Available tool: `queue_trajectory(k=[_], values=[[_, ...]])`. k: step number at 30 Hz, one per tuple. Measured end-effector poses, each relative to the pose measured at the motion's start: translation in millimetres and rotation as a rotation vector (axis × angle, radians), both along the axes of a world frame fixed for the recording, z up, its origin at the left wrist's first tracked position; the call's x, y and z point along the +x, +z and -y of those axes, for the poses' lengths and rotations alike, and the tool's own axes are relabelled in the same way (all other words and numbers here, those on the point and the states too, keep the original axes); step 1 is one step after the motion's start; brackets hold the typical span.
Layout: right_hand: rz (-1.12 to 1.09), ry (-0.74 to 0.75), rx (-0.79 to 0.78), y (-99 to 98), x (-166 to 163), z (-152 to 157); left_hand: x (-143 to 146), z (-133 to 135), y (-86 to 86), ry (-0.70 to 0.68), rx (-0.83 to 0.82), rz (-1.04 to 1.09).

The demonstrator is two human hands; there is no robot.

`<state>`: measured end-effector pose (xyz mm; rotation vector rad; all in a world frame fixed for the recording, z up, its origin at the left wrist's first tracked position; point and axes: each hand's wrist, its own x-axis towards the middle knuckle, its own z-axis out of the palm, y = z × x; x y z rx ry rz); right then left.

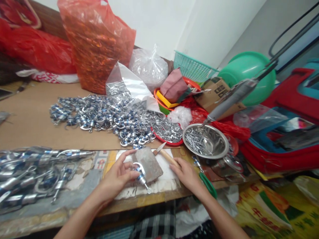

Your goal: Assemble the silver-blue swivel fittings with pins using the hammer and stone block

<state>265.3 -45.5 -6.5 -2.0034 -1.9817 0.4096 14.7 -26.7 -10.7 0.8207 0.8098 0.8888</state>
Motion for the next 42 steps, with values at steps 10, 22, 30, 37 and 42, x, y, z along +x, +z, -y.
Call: queue_trajectory(k=[10, 22, 30, 37, 42], values=[[-0.116, 0.375, 0.376, 49.8, -33, 46, 1, 1, 2.2, 0.03, -0.005, -0.019], [-0.192, 0.246, 0.206, 22.4, -32, 43, 0, 2, 1.4, 0.048, 0.044, -0.106], [-0.069, 0.087, 0.156, -9.0, 0, -26, 1, 8, 4.2, 0.158, 0.436, -0.479], [0.15, -0.038, 0.18, 2.1, 5, -103, 4, 11, 10.1, 0.107, 0.59, -0.579], [0.192, 0.0, 0.089, 3.2, 9, -128, 3, 12, 7.7, 0.096, 0.54, -0.605]])
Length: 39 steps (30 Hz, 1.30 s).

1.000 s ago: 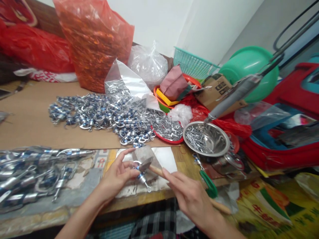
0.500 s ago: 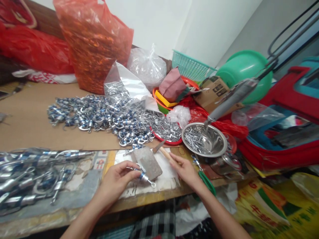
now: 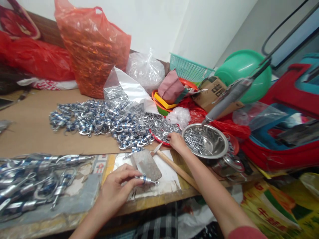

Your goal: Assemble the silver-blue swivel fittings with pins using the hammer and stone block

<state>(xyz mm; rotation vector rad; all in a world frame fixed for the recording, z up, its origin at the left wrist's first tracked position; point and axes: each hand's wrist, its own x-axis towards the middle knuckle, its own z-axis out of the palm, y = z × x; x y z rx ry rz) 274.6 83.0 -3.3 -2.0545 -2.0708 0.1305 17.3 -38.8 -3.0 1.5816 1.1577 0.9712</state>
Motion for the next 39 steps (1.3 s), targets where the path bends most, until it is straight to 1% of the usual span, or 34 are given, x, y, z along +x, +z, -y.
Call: queue_trajectory(k=[5, 9, 13, 15, 17, 19, 20, 21, 23, 25, 28, 31, 34, 36, 39], values=[[-0.06, 0.098, 0.0, -3.5, 5, 3, 1, 0, -1.7, -0.019, -0.011, -0.004], [-0.162, 0.066, 0.092, -7.1, 9, 2, 1, 1, -0.3, -0.02, -0.015, -0.016], [-0.337, 0.012, 0.236, -0.1, 1, 5, -2, 2, -0.5, -0.03, -0.001, -0.047], [-0.449, 0.022, 0.284, 6.7, -14, 18, -3, 2, -1.0, -0.021, 0.009, -0.052], [-0.559, 0.069, 0.28, 13.1, -35, 41, -3, 1, -1.2, 0.02, 0.01, -0.056], [-0.663, 0.15, 0.221, 17.4, -61, 71, -1, 1, -1.2, 0.069, -0.002, -0.067], [-0.813, 0.199, 0.169, 18.7, -73, 86, 0, 0, -1.4, 0.089, -0.008, -0.071], [-0.918, 0.229, 0.143, 19.5, -83, 100, 1, 0, -1.8, 0.1, -0.012, -0.074], [-1.062, 0.248, 0.12, 19.8, -99, 121, 2, 0, -3.3, 0.111, -0.001, -0.076], [-1.148, 0.231, 0.115, 19.0, -107, 131, 3, 0, -4.7, 0.112, 0.027, -0.075], [-1.253, 0.191, 0.083, 16.8, -110, 134, 3, 1, -3.8, 0.101, 0.055, -0.063], [-1.321, 0.162, 0.055, 14.2, -109, 133, 4, 2, 1.6, 0.071, 0.053, -0.009], [-1.32, 0.165, 0.062, 12.7, -107, 137, 5, 5, 7.3, 0.03, 0.034, 0.071], [-1.281, 0.197, 0.096, 13.8, -105, 140, 6, 7, 9.7, 0.02, 0.018, 0.108], [-1.19, 0.31, 0.189, 18.3, -101, 146, 8, 9, 12.4, 0.001, -0.018, 0.133]])
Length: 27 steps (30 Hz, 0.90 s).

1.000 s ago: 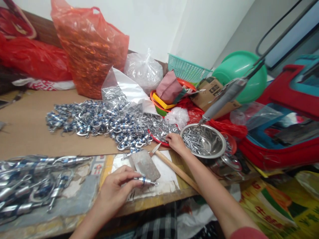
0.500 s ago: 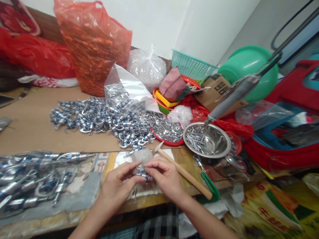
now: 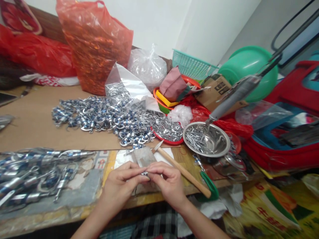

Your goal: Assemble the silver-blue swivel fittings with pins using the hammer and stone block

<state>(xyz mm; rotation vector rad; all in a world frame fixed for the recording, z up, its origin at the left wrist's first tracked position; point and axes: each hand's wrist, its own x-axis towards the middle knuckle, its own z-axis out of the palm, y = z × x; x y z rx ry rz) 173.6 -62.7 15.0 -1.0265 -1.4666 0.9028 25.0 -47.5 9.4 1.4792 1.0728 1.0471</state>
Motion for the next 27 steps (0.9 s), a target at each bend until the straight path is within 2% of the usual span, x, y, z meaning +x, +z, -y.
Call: queue_trajectory(k=[4, 7, 11, 14, 17, 20, 25, 27], values=[[0.176, -0.018, 0.208, 3.0, 6, 8, 0, 1, 5.4, -0.011, -0.061, 0.066], [0.385, -0.053, 0.444, -0.7, 12, 11, -1, 0, 9.6, 0.03, -0.081, 0.117], [0.636, 0.03, 0.766, -1.2, 21, 7, -5, -1, 13.4, 0.025, 0.024, -0.032], [0.705, 0.108, 0.852, 5.2, 24, 2, -8, 0, 16.6, -0.002, 0.151, -0.157], [0.67, 0.091, 0.834, 9.0, 25, 1, -11, 1, 20.3, -0.004, 0.252, -0.218], [0.617, 0.064, 0.669, 7.6, 23, 5, -14, 3, 23.3, 0.009, 0.247, -0.223], [0.392, 0.044, 0.404, 5.0, 13, 11, -14, 4, 23.1, -0.068, 0.006, -0.14], [0.302, 0.008, 0.325, 5.5, 8, 12, -11, 6, 19.3, -0.033, -0.125, -0.073]])
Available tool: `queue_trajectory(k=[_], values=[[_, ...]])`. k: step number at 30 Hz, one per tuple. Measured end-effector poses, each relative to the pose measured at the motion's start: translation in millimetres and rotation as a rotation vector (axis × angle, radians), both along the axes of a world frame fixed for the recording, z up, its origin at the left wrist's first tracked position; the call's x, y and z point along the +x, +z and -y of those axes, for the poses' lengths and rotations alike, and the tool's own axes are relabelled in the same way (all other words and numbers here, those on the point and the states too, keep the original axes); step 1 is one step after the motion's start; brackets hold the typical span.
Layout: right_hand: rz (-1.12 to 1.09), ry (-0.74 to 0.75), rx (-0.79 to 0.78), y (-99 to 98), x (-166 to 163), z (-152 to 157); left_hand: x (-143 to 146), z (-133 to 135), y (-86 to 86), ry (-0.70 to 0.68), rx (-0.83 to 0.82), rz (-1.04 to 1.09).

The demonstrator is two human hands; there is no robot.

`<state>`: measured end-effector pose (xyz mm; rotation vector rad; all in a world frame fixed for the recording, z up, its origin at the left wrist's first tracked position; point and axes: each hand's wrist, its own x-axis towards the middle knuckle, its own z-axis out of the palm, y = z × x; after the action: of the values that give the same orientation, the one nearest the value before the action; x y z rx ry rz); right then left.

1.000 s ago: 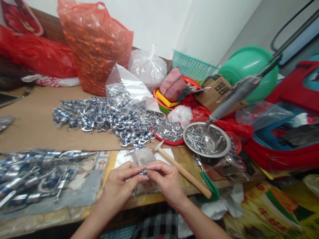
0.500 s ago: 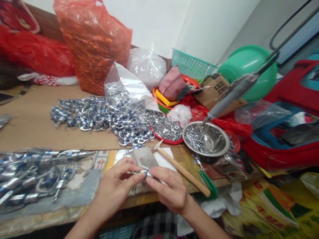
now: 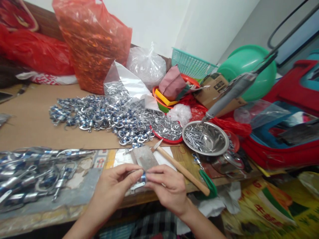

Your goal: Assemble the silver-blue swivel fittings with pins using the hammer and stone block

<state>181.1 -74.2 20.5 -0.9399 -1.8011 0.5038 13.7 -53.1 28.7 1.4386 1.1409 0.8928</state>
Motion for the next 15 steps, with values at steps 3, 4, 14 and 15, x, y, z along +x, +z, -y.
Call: queue_trajectory(k=[3, 4, 14, 15], values=[[-0.074, -0.076, -0.124, 0.6, -7, 0, 5, 4, -8.6, 0.105, -0.163, 0.179], [-0.078, -0.091, -0.172, 0.8, -7, 0, 6, 5, -11.5, 0.118, -0.199, 0.244], [0.759, -0.518, -0.216, -3.6, 73, -105, -2, -9, -12.5, -0.098, -0.401, 0.361], [0.82, -0.533, -0.243, -6.5, 81, -120, -3, -12, -10.7, -0.129, -0.414, 0.358]])
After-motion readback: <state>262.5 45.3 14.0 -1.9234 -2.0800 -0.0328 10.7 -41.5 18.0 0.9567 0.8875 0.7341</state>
